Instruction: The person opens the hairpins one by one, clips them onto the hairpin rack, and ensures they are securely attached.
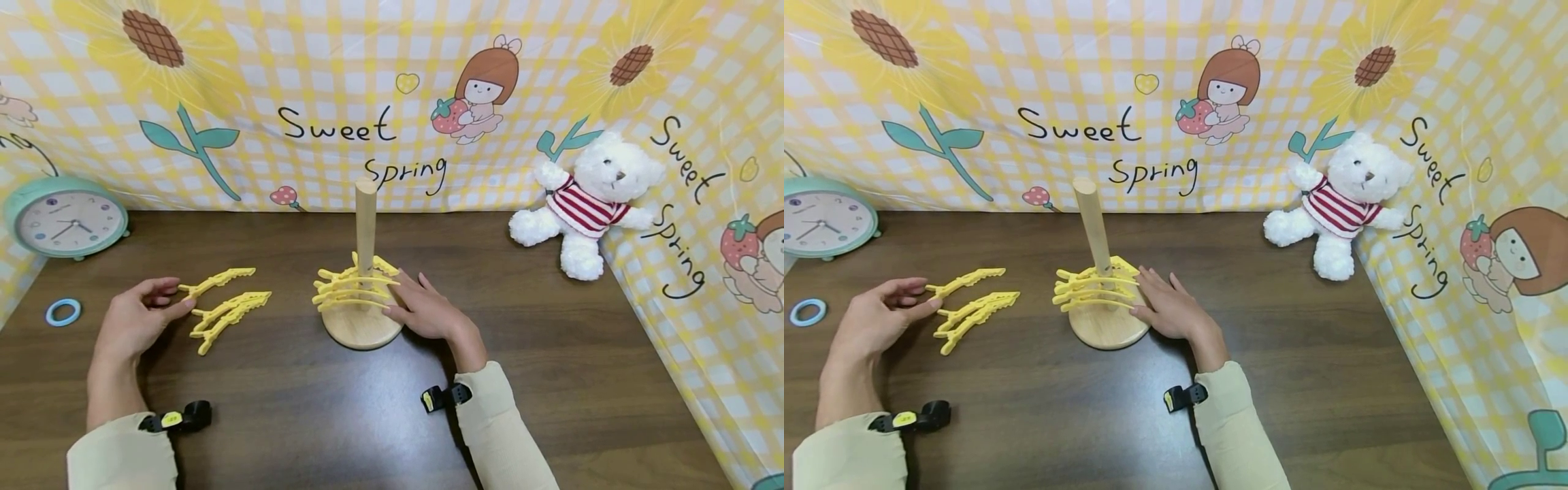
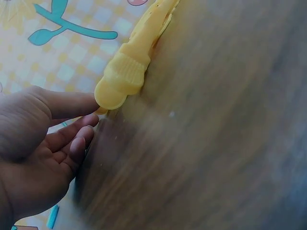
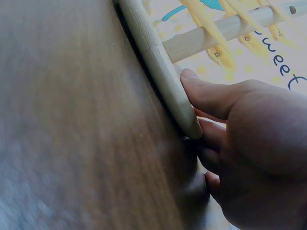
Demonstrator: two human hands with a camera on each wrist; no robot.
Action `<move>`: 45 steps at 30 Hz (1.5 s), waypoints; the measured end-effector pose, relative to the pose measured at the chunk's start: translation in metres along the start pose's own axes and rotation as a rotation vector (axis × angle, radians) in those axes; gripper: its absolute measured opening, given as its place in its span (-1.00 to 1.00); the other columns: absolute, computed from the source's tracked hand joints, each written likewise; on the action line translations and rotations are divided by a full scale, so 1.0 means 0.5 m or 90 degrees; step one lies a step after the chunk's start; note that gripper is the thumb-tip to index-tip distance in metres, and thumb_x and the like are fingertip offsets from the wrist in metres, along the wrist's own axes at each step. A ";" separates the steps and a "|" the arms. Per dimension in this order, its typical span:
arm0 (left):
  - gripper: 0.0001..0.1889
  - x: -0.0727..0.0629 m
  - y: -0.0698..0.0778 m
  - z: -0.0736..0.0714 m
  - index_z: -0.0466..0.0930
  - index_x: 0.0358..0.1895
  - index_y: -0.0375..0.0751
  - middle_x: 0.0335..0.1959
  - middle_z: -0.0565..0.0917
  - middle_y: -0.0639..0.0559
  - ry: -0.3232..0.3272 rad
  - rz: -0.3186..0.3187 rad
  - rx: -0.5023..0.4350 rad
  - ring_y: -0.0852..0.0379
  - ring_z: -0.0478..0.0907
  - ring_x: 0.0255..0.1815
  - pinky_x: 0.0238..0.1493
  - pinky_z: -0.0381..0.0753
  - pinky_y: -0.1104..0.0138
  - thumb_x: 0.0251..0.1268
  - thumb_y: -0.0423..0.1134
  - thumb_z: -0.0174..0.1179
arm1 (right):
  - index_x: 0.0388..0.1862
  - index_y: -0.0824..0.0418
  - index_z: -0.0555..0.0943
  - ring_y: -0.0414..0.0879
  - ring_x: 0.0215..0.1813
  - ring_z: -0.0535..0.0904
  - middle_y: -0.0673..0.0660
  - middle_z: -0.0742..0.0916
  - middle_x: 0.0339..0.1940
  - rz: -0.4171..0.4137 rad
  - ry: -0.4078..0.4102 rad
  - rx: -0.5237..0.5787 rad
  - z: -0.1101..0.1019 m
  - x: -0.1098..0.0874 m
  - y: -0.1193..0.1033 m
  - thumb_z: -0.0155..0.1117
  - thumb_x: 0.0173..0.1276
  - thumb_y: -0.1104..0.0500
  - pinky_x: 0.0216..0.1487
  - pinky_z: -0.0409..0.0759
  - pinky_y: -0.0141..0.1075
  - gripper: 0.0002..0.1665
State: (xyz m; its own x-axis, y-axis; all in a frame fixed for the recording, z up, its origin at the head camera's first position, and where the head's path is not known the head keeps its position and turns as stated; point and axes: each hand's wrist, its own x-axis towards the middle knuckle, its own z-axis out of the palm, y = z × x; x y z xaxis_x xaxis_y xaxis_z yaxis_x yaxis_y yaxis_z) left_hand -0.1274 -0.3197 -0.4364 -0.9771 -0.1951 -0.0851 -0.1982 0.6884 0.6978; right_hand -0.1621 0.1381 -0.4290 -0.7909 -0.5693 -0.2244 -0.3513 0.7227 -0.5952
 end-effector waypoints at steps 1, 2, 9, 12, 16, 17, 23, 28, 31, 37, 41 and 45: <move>-0.35 0.000 0.000 0.000 0.44 0.35 -0.43 0.14 0.54 -0.31 -0.002 0.001 0.008 0.06 0.39 -0.08 -0.27 0.38 0.47 0.40 -0.02 0.31 | 0.64 0.22 0.11 -0.11 0.66 -0.22 0.16 0.07 0.66 0.000 0.000 0.000 0.000 0.000 0.000 0.03 0.64 -0.09 0.57 -0.41 -0.17 -0.23; -0.36 0.001 -0.001 0.001 0.44 0.35 -0.43 0.15 0.54 -0.33 -0.003 0.003 0.016 0.06 0.40 -0.08 -0.26 0.38 0.45 0.41 -0.02 0.31 | 0.64 0.21 0.11 -0.11 0.66 -0.22 0.16 0.07 0.66 -0.001 0.001 0.001 0.001 0.000 0.000 0.03 0.63 -0.09 0.57 -0.41 -0.17 -0.23; -0.40 0.003 -0.002 -0.001 0.44 0.34 -0.47 0.15 0.54 -0.39 -0.014 0.031 0.058 -0.05 0.41 -0.05 -0.20 0.34 0.33 0.42 -0.11 0.30 | 0.64 0.21 0.12 -0.10 0.66 -0.20 0.17 0.10 0.66 -0.004 0.001 0.002 0.000 -0.002 -0.001 0.03 0.64 -0.08 0.58 -0.40 -0.17 -0.24; -0.40 0.003 -0.002 -0.001 0.43 0.35 -0.46 0.16 0.52 -0.37 -0.012 0.024 0.048 -0.07 0.41 -0.04 -0.21 0.34 0.33 0.44 -0.09 0.27 | 0.63 0.22 0.13 -0.09 0.66 -0.19 0.18 0.12 0.65 -0.007 0.000 0.002 0.000 -0.002 -0.001 0.04 0.64 -0.08 0.58 -0.40 -0.17 -0.24; -0.37 -0.001 -0.001 0.001 0.43 0.38 -0.37 0.15 0.54 -0.25 0.014 -0.005 0.009 0.14 0.40 -0.08 -0.22 0.36 0.39 0.44 0.01 0.25 | 0.64 0.21 0.12 -0.08 0.66 -0.19 0.18 0.12 0.65 -0.012 0.000 0.003 0.000 -0.002 -0.001 0.04 0.64 -0.08 0.57 -0.41 -0.16 -0.24; -0.36 -0.002 -0.001 0.001 0.42 0.39 -0.34 0.14 0.55 -0.21 0.022 -0.010 0.000 0.21 0.39 -0.10 -0.23 0.36 0.41 0.43 0.03 0.26 | 0.64 0.20 0.12 -0.08 0.66 -0.19 0.18 0.12 0.65 -0.014 0.001 0.003 0.001 -0.002 0.000 0.04 0.64 -0.08 0.57 -0.41 -0.16 -0.24; -0.31 -0.009 0.006 0.000 0.42 0.39 -0.28 0.03 0.58 0.05 0.051 -0.021 -0.046 0.42 0.37 -0.16 -0.22 0.36 0.45 0.37 0.09 0.31 | 0.64 0.19 0.11 -0.07 0.66 -0.19 0.17 0.11 0.65 -0.016 0.003 0.005 0.003 -0.002 0.001 0.03 0.64 -0.08 0.58 -0.40 -0.15 -0.24; -0.30 -0.009 0.012 -0.004 0.45 0.38 -0.25 -0.06 0.57 0.26 0.072 -0.022 -0.069 0.44 0.38 -0.15 -0.23 0.36 0.50 0.34 0.12 0.32 | 0.64 0.20 0.11 -0.06 0.66 -0.19 0.18 0.11 0.65 -0.016 0.004 0.004 0.004 -0.002 0.002 0.03 0.64 -0.07 0.58 -0.40 -0.15 -0.24; -0.33 -0.009 0.019 -0.007 0.48 0.35 -0.23 -0.17 0.55 0.42 0.098 -0.020 -0.086 0.47 0.40 -0.18 -0.26 0.38 0.57 0.32 0.11 0.35 | 0.64 0.20 0.11 -0.07 0.66 -0.19 0.18 0.11 0.65 -0.017 0.005 0.004 0.004 -0.001 0.002 0.03 0.64 -0.07 0.58 -0.40 -0.15 -0.24; -0.48 -0.011 0.038 -0.008 0.59 0.24 -0.13 -0.30 0.56 0.57 0.150 0.008 -0.143 0.46 0.45 -0.19 -0.25 0.37 0.64 0.28 0.01 0.41 | 0.64 0.20 0.10 -0.08 0.66 -0.20 0.18 0.11 0.65 -0.016 0.003 0.004 0.003 0.000 0.003 0.03 0.64 -0.07 0.58 -0.41 -0.16 -0.24; -0.49 -0.011 0.053 -0.003 0.61 0.22 -0.14 -0.28 0.58 0.53 0.160 0.022 -0.157 0.41 0.45 -0.18 -0.20 0.35 0.63 0.27 -0.01 0.42 | 0.64 0.22 0.10 -0.10 0.66 -0.21 0.17 0.09 0.66 -0.007 0.000 0.005 0.002 0.000 0.002 0.02 0.64 -0.08 0.57 -0.41 -0.19 -0.23; -0.51 -0.011 0.063 0.000 0.61 0.21 -0.13 -0.24 0.60 0.46 0.152 0.034 -0.159 0.36 0.45 -0.18 -0.21 0.36 0.60 0.28 -0.02 0.43 | 0.64 0.23 0.10 -0.11 0.66 -0.21 0.17 0.08 0.66 0.000 -0.004 0.004 0.001 0.000 0.002 0.02 0.64 -0.09 0.57 -0.41 -0.20 -0.23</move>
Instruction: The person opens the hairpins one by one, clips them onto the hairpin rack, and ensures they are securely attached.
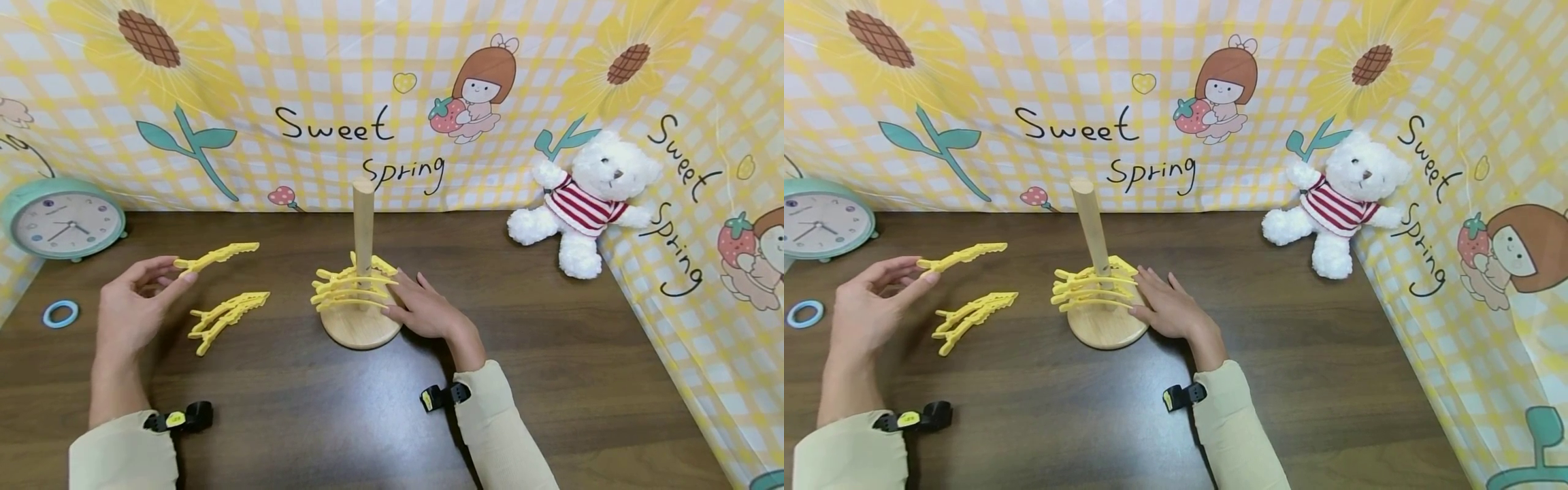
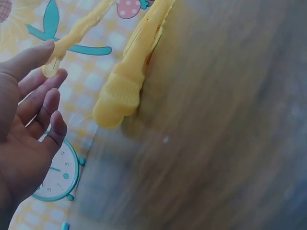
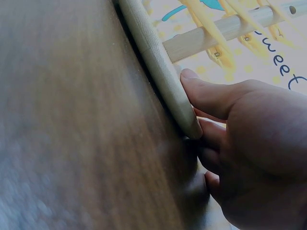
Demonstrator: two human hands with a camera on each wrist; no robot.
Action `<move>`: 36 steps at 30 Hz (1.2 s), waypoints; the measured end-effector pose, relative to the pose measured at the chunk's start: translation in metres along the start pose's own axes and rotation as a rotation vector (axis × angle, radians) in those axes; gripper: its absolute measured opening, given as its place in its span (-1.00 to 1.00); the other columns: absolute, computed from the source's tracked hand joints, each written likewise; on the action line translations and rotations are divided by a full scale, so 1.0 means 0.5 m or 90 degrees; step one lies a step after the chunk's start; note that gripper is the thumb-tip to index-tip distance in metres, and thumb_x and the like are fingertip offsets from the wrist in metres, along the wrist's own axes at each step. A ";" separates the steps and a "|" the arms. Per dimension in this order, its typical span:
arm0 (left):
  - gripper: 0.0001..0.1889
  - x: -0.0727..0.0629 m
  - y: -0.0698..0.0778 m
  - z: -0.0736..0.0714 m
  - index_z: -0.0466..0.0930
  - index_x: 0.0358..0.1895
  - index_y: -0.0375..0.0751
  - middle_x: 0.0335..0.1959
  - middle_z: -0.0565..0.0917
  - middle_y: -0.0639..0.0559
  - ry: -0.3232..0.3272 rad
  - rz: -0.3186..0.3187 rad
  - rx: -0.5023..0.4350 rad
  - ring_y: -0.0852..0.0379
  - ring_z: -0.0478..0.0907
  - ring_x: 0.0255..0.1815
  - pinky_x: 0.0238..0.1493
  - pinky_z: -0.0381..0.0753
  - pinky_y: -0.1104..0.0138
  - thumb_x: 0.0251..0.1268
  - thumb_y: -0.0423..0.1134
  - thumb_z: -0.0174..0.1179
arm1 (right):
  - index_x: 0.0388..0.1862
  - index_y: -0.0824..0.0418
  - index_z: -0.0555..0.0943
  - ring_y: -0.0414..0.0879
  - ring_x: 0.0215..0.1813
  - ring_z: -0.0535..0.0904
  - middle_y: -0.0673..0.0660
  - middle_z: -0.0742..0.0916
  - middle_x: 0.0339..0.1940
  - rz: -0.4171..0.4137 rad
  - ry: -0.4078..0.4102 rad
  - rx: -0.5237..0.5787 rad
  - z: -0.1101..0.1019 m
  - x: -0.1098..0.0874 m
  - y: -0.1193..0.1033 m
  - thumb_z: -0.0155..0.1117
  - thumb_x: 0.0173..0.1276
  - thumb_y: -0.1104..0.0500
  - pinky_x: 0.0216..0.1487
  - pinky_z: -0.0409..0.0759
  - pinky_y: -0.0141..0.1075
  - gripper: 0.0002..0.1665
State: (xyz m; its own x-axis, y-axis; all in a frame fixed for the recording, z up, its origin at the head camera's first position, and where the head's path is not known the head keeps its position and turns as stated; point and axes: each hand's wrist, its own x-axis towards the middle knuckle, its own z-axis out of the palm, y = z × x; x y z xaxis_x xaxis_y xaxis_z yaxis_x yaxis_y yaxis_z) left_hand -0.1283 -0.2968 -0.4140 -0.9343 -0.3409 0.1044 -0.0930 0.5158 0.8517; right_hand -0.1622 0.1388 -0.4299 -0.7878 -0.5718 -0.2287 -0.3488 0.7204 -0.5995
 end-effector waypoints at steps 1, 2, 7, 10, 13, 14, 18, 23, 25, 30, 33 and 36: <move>-0.51 0.000 0.001 0.001 0.61 0.21 -0.12 -0.23 0.60 0.45 -0.002 0.002 -0.001 0.35 0.45 -0.18 -0.22 0.36 0.60 0.27 -0.02 0.43 | 0.64 0.22 0.10 -0.11 0.66 -0.21 0.17 0.08 0.66 -0.001 0.001 0.000 0.000 0.000 0.000 0.02 0.64 -0.09 0.57 -0.42 -0.20 -0.23; -0.51 0.000 0.003 0.002 0.61 0.21 -0.11 -0.23 0.60 0.45 -0.005 0.003 -0.002 0.34 0.45 -0.18 -0.23 0.37 0.59 0.27 -0.03 0.43 | 0.64 0.21 0.10 -0.11 0.66 -0.21 0.17 0.08 0.66 -0.002 0.001 -0.001 0.000 0.000 0.000 0.03 0.64 -0.09 0.57 -0.42 -0.20 -0.23; -0.51 -0.003 0.013 0.005 0.60 0.22 -0.09 -0.23 0.59 0.52 -0.019 0.012 0.000 0.32 0.46 -0.19 -0.27 0.39 0.59 0.28 -0.02 0.43 | 0.65 0.18 0.09 -0.11 0.66 -0.21 0.16 0.08 0.66 -0.006 0.004 0.000 -0.001 0.000 0.000 0.03 0.64 -0.08 0.57 -0.41 -0.18 -0.23; -0.52 -0.004 0.023 0.007 0.60 0.22 -0.04 -0.24 0.60 0.58 -0.032 0.022 0.001 0.30 0.46 -0.19 -0.30 0.39 0.57 0.28 0.00 0.42 | 0.65 0.18 0.09 -0.11 0.66 -0.21 0.16 0.08 0.66 -0.003 0.003 0.001 -0.001 0.000 0.000 0.03 0.64 -0.08 0.57 -0.41 -0.18 -0.23; -0.54 -0.007 0.037 0.011 0.61 0.20 -0.04 -0.25 0.62 0.58 -0.036 0.041 -0.010 0.28 0.46 -0.21 -0.31 0.39 0.55 0.28 -0.04 0.43 | 0.65 0.19 0.10 -0.11 0.66 -0.20 0.16 0.08 0.66 -0.001 0.003 0.001 -0.002 -0.001 -0.001 0.03 0.64 -0.09 0.57 -0.40 -0.18 -0.23; -0.55 -0.008 0.041 0.013 0.62 0.19 -0.04 -0.26 0.63 0.57 -0.036 0.048 -0.016 0.28 0.46 -0.22 -0.32 0.39 0.55 0.27 -0.05 0.44 | 0.65 0.19 0.10 -0.11 0.66 -0.20 0.16 0.09 0.66 -0.001 0.004 0.001 -0.001 -0.001 -0.001 0.03 0.64 -0.09 0.57 -0.40 -0.18 -0.23; -0.59 -0.014 0.058 0.022 0.64 0.16 -0.11 -0.28 0.66 0.50 -0.038 0.087 -0.033 0.27 0.48 -0.26 -0.33 0.41 0.57 0.27 -0.14 0.45 | 0.65 0.18 0.10 -0.10 0.66 -0.19 0.16 0.09 0.66 -0.001 0.003 0.002 -0.001 -0.001 -0.001 0.02 0.64 -0.09 0.57 -0.39 -0.18 -0.23; -0.63 -0.021 0.079 0.035 0.66 0.11 -0.17 -0.30 0.67 0.38 -0.037 0.136 -0.056 0.25 0.50 -0.28 -0.30 0.43 0.55 0.25 -0.24 0.45 | 0.65 0.19 0.10 -0.09 0.66 -0.19 0.17 0.09 0.66 -0.002 0.004 0.004 -0.001 -0.002 -0.002 0.03 0.64 -0.09 0.58 -0.40 -0.17 -0.23; -0.64 -0.023 0.088 0.040 0.67 0.10 -0.20 -0.30 0.67 0.34 -0.042 0.152 -0.066 0.25 0.50 -0.28 -0.30 0.44 0.54 0.25 -0.28 0.45 | 0.65 0.19 0.10 -0.09 0.66 -0.19 0.17 0.09 0.66 -0.001 0.003 0.003 -0.002 -0.002 -0.003 0.03 0.64 -0.09 0.58 -0.40 -0.17 -0.23; -0.64 -0.027 0.110 0.055 0.66 0.10 -0.31 -0.31 0.68 0.32 -0.051 0.177 -0.096 0.25 0.51 -0.26 -0.27 0.46 0.55 0.23 -0.37 0.44 | 0.64 0.21 0.10 -0.09 0.66 -0.19 0.18 0.09 0.66 0.001 -0.001 0.002 -0.003 -0.002 -0.003 0.02 0.64 -0.09 0.58 -0.40 -0.17 -0.23; -0.64 -0.030 0.124 0.064 0.66 0.08 -0.36 -0.30 0.69 0.28 -0.056 0.199 -0.118 0.25 0.52 -0.25 -0.24 0.47 0.56 0.22 -0.42 0.43 | 0.64 0.21 0.10 -0.09 0.66 -0.19 0.18 0.09 0.66 0.001 -0.001 0.003 -0.003 -0.003 -0.003 0.02 0.64 -0.09 0.58 -0.40 -0.17 -0.23; -0.66 -0.033 0.137 0.072 0.66 0.07 -0.38 -0.29 0.68 0.21 -0.071 0.229 -0.132 0.22 0.52 -0.26 -0.24 0.49 0.55 0.21 -0.45 0.42 | 0.64 0.20 0.10 -0.10 0.66 -0.19 0.18 0.09 0.66 0.002 0.000 0.004 -0.003 -0.003 -0.003 0.03 0.64 -0.09 0.57 -0.40 -0.18 -0.23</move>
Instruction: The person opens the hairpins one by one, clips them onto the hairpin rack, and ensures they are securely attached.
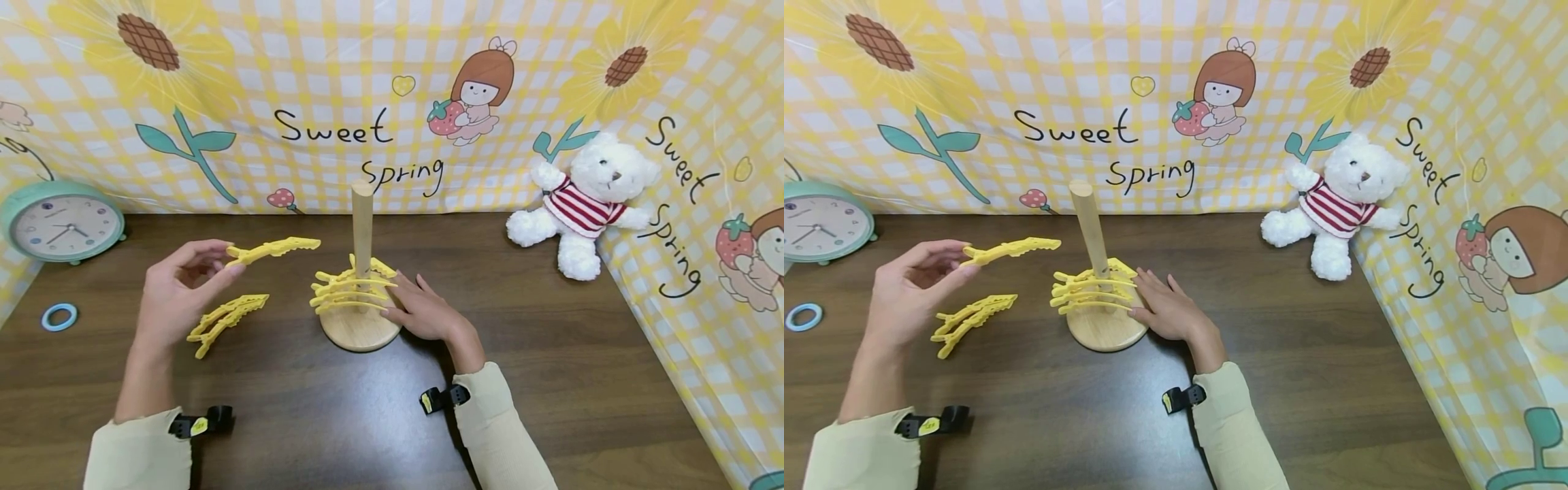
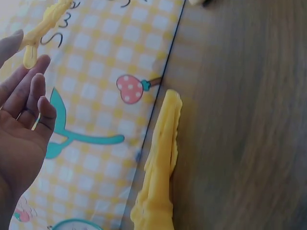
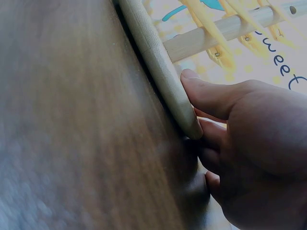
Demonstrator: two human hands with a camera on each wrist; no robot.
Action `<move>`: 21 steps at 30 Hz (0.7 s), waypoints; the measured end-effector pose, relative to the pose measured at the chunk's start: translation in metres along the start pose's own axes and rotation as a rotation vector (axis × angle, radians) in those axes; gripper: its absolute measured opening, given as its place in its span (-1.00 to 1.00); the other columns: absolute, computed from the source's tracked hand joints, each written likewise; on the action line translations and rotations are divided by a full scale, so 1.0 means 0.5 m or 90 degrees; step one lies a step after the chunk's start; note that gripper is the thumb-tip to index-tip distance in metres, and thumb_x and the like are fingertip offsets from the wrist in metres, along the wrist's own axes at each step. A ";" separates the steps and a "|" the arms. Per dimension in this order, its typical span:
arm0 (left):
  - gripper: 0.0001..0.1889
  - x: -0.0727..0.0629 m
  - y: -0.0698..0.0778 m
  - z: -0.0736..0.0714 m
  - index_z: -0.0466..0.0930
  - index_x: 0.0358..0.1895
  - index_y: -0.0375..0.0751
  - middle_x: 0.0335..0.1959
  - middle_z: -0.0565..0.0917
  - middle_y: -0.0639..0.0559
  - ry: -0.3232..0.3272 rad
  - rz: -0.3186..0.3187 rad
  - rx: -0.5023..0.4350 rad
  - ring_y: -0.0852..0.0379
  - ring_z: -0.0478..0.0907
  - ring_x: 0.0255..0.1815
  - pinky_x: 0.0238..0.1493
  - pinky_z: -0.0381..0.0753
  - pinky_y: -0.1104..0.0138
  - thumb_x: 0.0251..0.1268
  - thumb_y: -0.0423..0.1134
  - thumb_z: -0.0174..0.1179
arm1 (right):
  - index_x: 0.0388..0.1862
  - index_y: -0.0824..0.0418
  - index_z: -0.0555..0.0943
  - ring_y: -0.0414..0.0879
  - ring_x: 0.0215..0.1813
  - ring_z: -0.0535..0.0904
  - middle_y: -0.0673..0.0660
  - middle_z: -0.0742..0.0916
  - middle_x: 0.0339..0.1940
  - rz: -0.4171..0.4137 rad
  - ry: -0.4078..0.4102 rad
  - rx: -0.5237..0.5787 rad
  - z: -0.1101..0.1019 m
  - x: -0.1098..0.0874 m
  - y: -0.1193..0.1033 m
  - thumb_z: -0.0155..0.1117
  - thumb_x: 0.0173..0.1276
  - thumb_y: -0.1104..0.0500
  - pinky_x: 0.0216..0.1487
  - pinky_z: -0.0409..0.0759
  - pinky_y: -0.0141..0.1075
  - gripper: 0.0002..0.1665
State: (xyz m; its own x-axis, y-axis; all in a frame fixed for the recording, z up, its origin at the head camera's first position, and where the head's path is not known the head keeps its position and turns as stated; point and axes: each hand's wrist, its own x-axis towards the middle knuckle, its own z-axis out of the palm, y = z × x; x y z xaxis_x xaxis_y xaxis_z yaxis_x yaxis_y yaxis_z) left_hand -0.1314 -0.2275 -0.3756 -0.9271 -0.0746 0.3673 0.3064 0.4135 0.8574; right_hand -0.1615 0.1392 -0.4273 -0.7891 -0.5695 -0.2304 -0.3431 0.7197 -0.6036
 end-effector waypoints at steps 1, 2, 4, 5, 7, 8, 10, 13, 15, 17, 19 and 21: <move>-0.66 0.000 0.004 0.003 0.65 0.06 -0.38 -0.29 0.68 0.18 -0.007 0.009 -0.006 0.21 0.53 -0.26 -0.24 0.49 0.55 0.21 -0.46 0.41 | 0.64 0.20 0.10 -0.10 0.66 -0.19 0.18 0.09 0.66 0.000 0.001 0.000 0.000 0.000 0.000 0.03 0.64 -0.09 0.57 -0.40 -0.18 -0.23; -0.66 0.000 0.007 0.007 0.65 0.06 -0.39 -0.30 0.68 0.16 -0.013 0.017 -0.008 0.20 0.53 -0.26 -0.25 0.50 0.54 0.21 -0.47 0.41 | 0.64 0.20 0.11 -0.10 0.66 -0.19 0.18 0.09 0.66 0.001 0.001 0.000 0.000 0.000 0.000 0.03 0.64 -0.09 0.57 -0.41 -0.18 -0.23; -0.66 0.000 0.013 0.012 0.65 0.06 -0.40 -0.29 0.67 0.13 -0.024 0.033 -0.018 0.20 0.53 -0.26 -0.25 0.50 0.53 0.22 -0.49 0.40 | 0.64 0.20 0.11 -0.10 0.66 -0.19 0.18 0.09 0.66 0.001 0.003 0.001 0.000 0.000 0.000 0.04 0.63 -0.09 0.57 -0.41 -0.18 -0.23; -0.66 0.000 0.016 0.015 0.64 0.06 -0.41 -0.28 0.67 0.11 -0.028 0.040 -0.022 0.19 0.53 -0.26 -0.24 0.50 0.53 0.22 -0.50 0.39 | 0.64 0.20 0.11 -0.10 0.66 -0.19 0.17 0.09 0.66 0.002 0.003 0.001 0.000 0.000 0.000 0.04 0.63 -0.09 0.57 -0.41 -0.18 -0.23; -0.66 -0.001 0.020 0.019 0.64 0.06 -0.41 -0.26 0.67 0.08 -0.032 0.049 -0.029 0.18 0.53 -0.26 -0.23 0.50 0.52 0.22 -0.51 0.39 | 0.65 0.19 0.11 -0.11 0.66 -0.19 0.17 0.09 0.66 0.002 0.003 0.002 0.000 -0.001 -0.001 0.04 0.63 -0.09 0.57 -0.40 -0.18 -0.23; -0.66 -0.002 0.023 0.021 0.64 0.06 -0.42 -0.25 0.67 0.07 -0.034 0.053 -0.033 0.18 0.53 -0.26 -0.23 0.50 0.52 0.22 -0.52 0.38 | 0.65 0.18 0.10 -0.11 0.66 -0.19 0.17 0.09 0.66 0.002 0.002 0.002 0.000 -0.001 -0.001 0.04 0.63 -0.09 0.57 -0.40 -0.18 -0.23; -0.67 -0.003 0.027 0.025 0.64 0.07 -0.42 -0.22 0.67 0.03 -0.041 0.060 -0.041 0.16 0.52 -0.24 -0.20 0.50 0.50 0.22 -0.52 0.37 | 0.65 0.18 0.10 -0.10 0.66 -0.19 0.17 0.09 0.66 0.000 0.002 0.002 0.001 0.000 -0.001 0.03 0.64 -0.09 0.58 -0.40 -0.17 -0.23; -0.68 -0.005 0.034 0.030 0.64 0.05 -0.45 -0.21 0.66 -0.03 -0.047 0.074 -0.064 0.12 0.52 -0.23 -0.18 0.51 0.48 0.21 -0.55 0.36 | 0.65 0.18 0.10 -0.10 0.66 -0.19 0.17 0.09 0.66 -0.004 0.001 -0.001 0.001 0.001 -0.001 0.02 0.64 -0.09 0.58 -0.40 -0.17 -0.24; -0.68 -0.006 0.036 0.033 0.63 0.03 -0.49 -0.21 0.66 -0.07 -0.050 0.087 -0.088 0.10 0.52 -0.23 -0.14 0.51 0.47 0.20 -0.59 0.35 | 0.65 0.19 0.10 -0.09 0.66 -0.19 0.17 0.10 0.65 -0.006 0.002 0.000 0.001 0.001 0.000 0.02 0.64 -0.09 0.57 -0.40 -0.17 -0.24; -0.69 -0.006 0.038 0.036 0.63 0.01 -0.50 -0.21 0.66 -0.09 -0.049 0.097 -0.100 0.10 0.52 -0.22 -0.12 0.50 0.46 0.17 -0.61 0.35 | 0.65 0.18 0.10 -0.10 0.66 -0.20 0.16 0.10 0.65 -0.006 0.001 -0.002 0.002 0.001 0.001 0.01 0.64 -0.09 0.57 -0.40 -0.18 -0.24; -0.69 -0.006 0.040 0.038 0.63 -0.01 -0.53 -0.21 0.67 -0.10 -0.047 0.107 -0.116 0.10 0.53 -0.22 -0.11 0.50 0.46 0.15 -0.63 0.35 | 0.65 0.19 0.10 -0.11 0.66 -0.20 0.16 0.10 0.66 -0.005 0.002 -0.002 0.002 0.002 0.001 0.02 0.64 -0.09 0.57 -0.40 -0.18 -0.24; -0.70 -0.007 0.042 0.041 0.62 -0.03 -0.55 -0.22 0.67 -0.11 -0.048 0.112 -0.135 0.10 0.53 -0.23 -0.11 0.51 0.46 0.13 -0.65 0.35 | 0.65 0.19 0.10 -0.11 0.66 -0.20 0.17 0.10 0.66 -0.005 0.001 -0.004 0.002 0.003 0.002 0.01 0.64 -0.09 0.57 -0.40 -0.17 -0.24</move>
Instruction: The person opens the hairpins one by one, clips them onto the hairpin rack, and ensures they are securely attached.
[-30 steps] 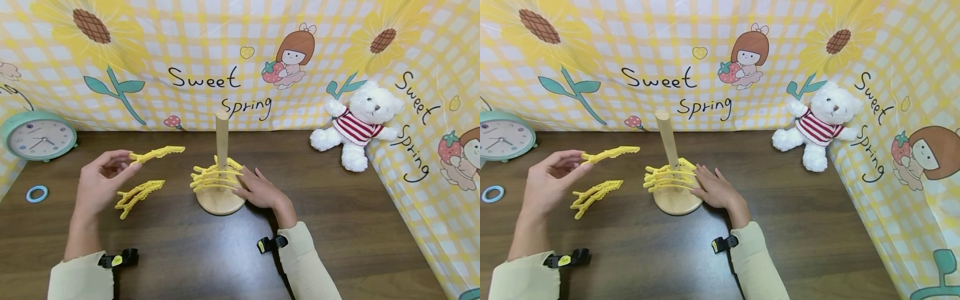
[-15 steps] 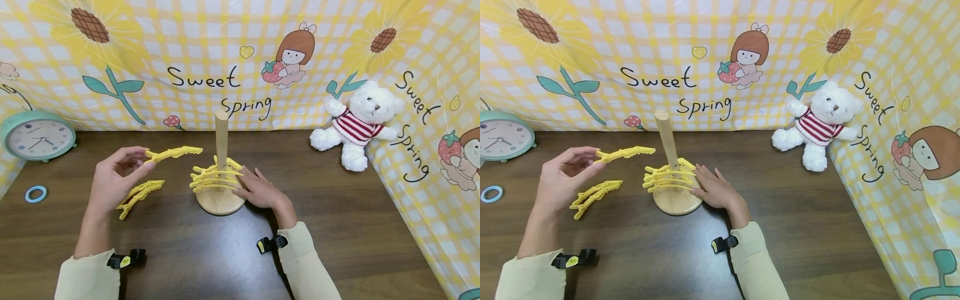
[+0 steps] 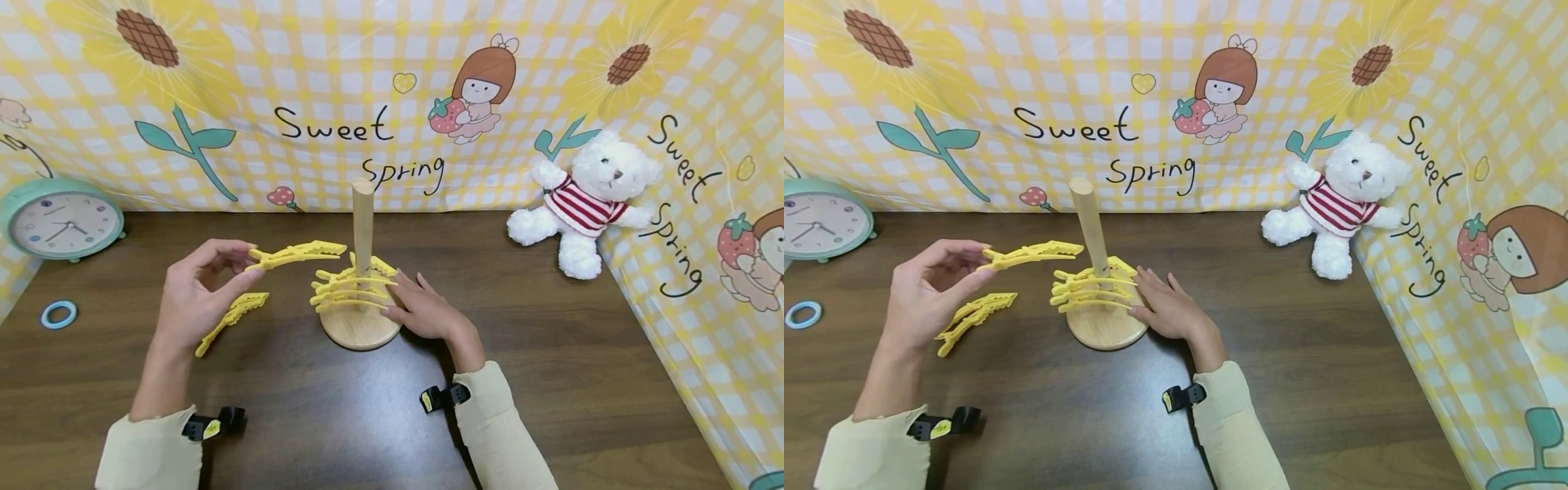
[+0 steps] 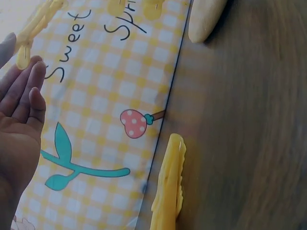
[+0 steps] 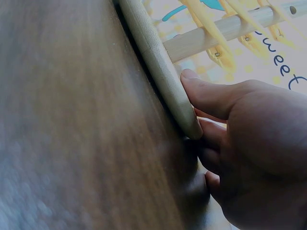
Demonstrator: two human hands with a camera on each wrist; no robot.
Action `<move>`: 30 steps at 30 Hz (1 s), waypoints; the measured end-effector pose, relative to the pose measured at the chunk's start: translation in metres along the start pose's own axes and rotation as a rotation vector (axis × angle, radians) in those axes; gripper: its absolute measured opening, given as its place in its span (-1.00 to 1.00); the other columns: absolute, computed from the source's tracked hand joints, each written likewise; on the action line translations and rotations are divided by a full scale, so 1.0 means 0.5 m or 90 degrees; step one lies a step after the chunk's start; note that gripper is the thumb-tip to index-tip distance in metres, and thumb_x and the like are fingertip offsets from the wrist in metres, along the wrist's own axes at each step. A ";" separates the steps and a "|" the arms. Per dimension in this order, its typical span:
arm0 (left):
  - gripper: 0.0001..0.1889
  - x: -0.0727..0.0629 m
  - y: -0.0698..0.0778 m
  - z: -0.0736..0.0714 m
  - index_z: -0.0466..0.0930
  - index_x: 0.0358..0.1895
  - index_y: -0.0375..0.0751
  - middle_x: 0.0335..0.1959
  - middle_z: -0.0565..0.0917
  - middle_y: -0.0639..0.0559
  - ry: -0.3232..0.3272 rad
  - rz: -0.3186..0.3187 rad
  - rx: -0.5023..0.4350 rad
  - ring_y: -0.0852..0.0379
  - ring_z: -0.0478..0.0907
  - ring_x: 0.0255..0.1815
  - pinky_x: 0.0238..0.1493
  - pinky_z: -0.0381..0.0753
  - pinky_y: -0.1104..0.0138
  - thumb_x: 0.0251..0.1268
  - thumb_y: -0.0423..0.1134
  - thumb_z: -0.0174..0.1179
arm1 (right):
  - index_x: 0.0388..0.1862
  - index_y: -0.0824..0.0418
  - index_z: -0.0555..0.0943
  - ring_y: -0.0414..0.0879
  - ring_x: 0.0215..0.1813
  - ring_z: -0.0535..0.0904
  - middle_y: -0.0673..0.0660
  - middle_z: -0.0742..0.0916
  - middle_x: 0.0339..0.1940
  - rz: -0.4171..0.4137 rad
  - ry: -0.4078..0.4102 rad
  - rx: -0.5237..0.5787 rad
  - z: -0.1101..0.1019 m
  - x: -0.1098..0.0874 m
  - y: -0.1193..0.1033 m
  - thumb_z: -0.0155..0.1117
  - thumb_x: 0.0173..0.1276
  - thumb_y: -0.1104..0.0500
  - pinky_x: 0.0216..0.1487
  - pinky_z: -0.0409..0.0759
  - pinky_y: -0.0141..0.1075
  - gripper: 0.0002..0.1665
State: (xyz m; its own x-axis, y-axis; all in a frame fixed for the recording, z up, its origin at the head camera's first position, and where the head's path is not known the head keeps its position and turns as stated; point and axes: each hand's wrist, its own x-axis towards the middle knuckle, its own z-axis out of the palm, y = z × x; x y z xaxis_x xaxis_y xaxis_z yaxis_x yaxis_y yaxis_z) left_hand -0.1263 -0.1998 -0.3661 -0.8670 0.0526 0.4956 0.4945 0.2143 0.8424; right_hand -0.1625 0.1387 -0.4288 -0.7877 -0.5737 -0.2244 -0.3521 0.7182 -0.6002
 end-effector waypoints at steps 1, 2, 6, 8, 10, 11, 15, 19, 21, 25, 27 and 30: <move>-0.70 0.000 0.002 0.002 0.62 -0.04 -0.55 -0.23 0.67 -0.11 -0.002 -0.002 -0.007 0.10 0.53 -0.23 -0.12 0.51 0.46 0.12 -0.66 0.35 | 0.64 0.20 0.10 -0.11 0.66 -0.20 0.17 0.09 0.66 0.000 0.000 0.000 0.000 0.000 0.000 0.02 0.64 -0.09 0.57 -0.40 -0.17 -0.24; -0.70 0.001 0.004 0.005 0.62 -0.06 -0.56 -0.23 0.67 -0.11 -0.003 -0.001 -0.015 0.10 0.53 -0.24 -0.12 0.51 0.46 0.11 -0.67 0.35 | 0.65 0.19 0.10 -0.11 0.66 -0.20 0.17 0.09 0.66 0.000 0.000 0.000 0.000 0.000 0.000 0.02 0.64 -0.09 0.57 -0.40 -0.17 -0.24; -0.73 0.002 0.013 0.020 0.67 -0.12 -0.49 -0.28 0.69 -0.05 -0.001 -0.012 0.019 0.13 0.54 -0.28 -0.17 0.52 0.47 0.09 -0.64 0.41 | 0.65 0.17 0.09 -0.12 0.66 -0.20 0.15 0.09 0.66 0.000 0.002 -0.001 0.000 0.000 0.000 0.02 0.64 -0.09 0.57 -0.41 -0.18 -0.24; -0.75 0.002 0.017 0.031 0.70 -0.15 -0.44 -0.31 0.69 -0.01 -0.001 -0.007 0.052 0.16 0.56 -0.31 -0.22 0.52 0.48 0.07 -0.62 0.43 | 0.65 0.16 0.09 -0.12 0.66 -0.20 0.15 0.09 0.66 0.002 0.002 0.000 -0.001 -0.001 0.000 0.02 0.64 -0.09 0.57 -0.41 -0.19 -0.24; -0.76 0.003 0.019 0.043 0.72 -0.19 -0.42 -0.33 0.71 0.02 0.002 0.005 0.066 0.19 0.59 -0.32 -0.25 0.54 0.49 0.04 -0.63 0.45 | 0.65 0.16 0.09 -0.12 0.66 -0.20 0.15 0.09 0.66 0.003 0.001 0.001 -0.001 -0.002 -0.001 0.03 0.64 -0.09 0.57 -0.41 -0.19 -0.24; -0.76 0.004 0.020 0.049 0.73 -0.21 -0.42 -0.34 0.73 0.02 0.004 0.014 0.066 0.20 0.60 -0.33 -0.26 0.55 0.49 0.03 -0.64 0.46 | 0.65 0.17 0.10 -0.12 0.66 -0.20 0.15 0.09 0.66 0.004 0.001 0.001 -0.001 -0.002 -0.001 0.03 0.64 -0.09 0.57 -0.41 -0.19 -0.23; -0.76 0.010 0.023 0.072 0.74 -0.28 -0.42 -0.35 0.76 0.05 0.021 0.039 0.056 0.23 0.62 -0.36 -0.27 0.57 0.50 -0.05 -0.67 0.47 | 0.65 0.18 0.09 -0.11 0.66 -0.21 0.16 0.08 0.66 0.005 -0.002 -0.001 -0.002 -0.002 -0.001 0.02 0.64 -0.09 0.57 -0.42 -0.19 -0.23; -0.76 0.015 0.027 0.088 0.75 -0.30 -0.40 -0.38 0.76 0.09 0.038 0.049 0.049 0.23 0.58 -0.40 -0.30 0.54 0.51 -0.06 -0.67 0.49 | 0.65 0.18 0.09 -0.10 0.66 -0.21 0.17 0.07 0.66 0.001 0.001 -0.003 -0.003 0.000 -0.002 0.02 0.64 -0.09 0.57 -0.41 -0.17 -0.23; -0.77 0.017 0.029 0.095 0.76 -0.31 -0.40 -0.40 0.75 0.08 0.040 0.053 0.045 0.23 0.56 -0.42 -0.31 0.52 0.50 -0.07 -0.67 0.49 | 0.65 0.18 0.09 -0.10 0.66 -0.21 0.17 0.07 0.66 -0.001 0.002 -0.004 -0.004 0.000 -0.003 0.02 0.64 -0.08 0.58 -0.40 -0.15 -0.23; -0.77 0.017 0.031 0.110 0.76 -0.32 -0.37 -0.43 0.74 0.03 0.037 0.064 0.046 0.23 0.53 -0.43 -0.32 0.49 0.50 -0.07 -0.65 0.50 | 0.65 0.20 0.09 -0.08 0.66 -0.20 0.18 0.07 0.66 -0.004 0.000 -0.007 -0.005 0.000 -0.005 0.02 0.64 -0.08 0.58 -0.39 -0.14 -0.24; -0.78 0.017 0.030 0.117 0.76 -0.32 -0.36 -0.43 0.74 -0.01 0.032 0.073 0.051 0.23 0.51 -0.42 -0.32 0.48 0.49 -0.06 -0.63 0.51 | 0.64 0.21 0.10 -0.07 0.66 -0.19 0.20 0.06 0.66 -0.003 -0.001 -0.007 -0.005 0.000 -0.005 0.02 0.64 -0.08 0.58 -0.39 -0.13 -0.23; -0.77 0.015 0.027 0.126 0.76 -0.31 -0.36 -0.46 0.72 -0.07 0.021 0.091 0.058 0.24 0.48 -0.43 -0.32 0.47 0.49 -0.06 -0.63 0.51 | 0.65 0.22 0.08 -0.05 0.66 -0.19 0.21 0.07 0.66 -0.003 0.000 -0.005 -0.004 0.000 -0.004 0.02 0.64 -0.08 0.58 -0.39 -0.13 -0.23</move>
State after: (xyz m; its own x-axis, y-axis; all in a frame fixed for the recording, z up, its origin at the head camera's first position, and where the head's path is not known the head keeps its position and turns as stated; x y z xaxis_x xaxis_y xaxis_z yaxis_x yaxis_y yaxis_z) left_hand -0.1301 -0.1348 -0.3642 -0.7849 0.0577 0.6170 0.6038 0.2949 0.7405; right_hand -0.1629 0.1381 -0.4260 -0.7858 -0.5772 -0.2222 -0.3595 0.7187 -0.5952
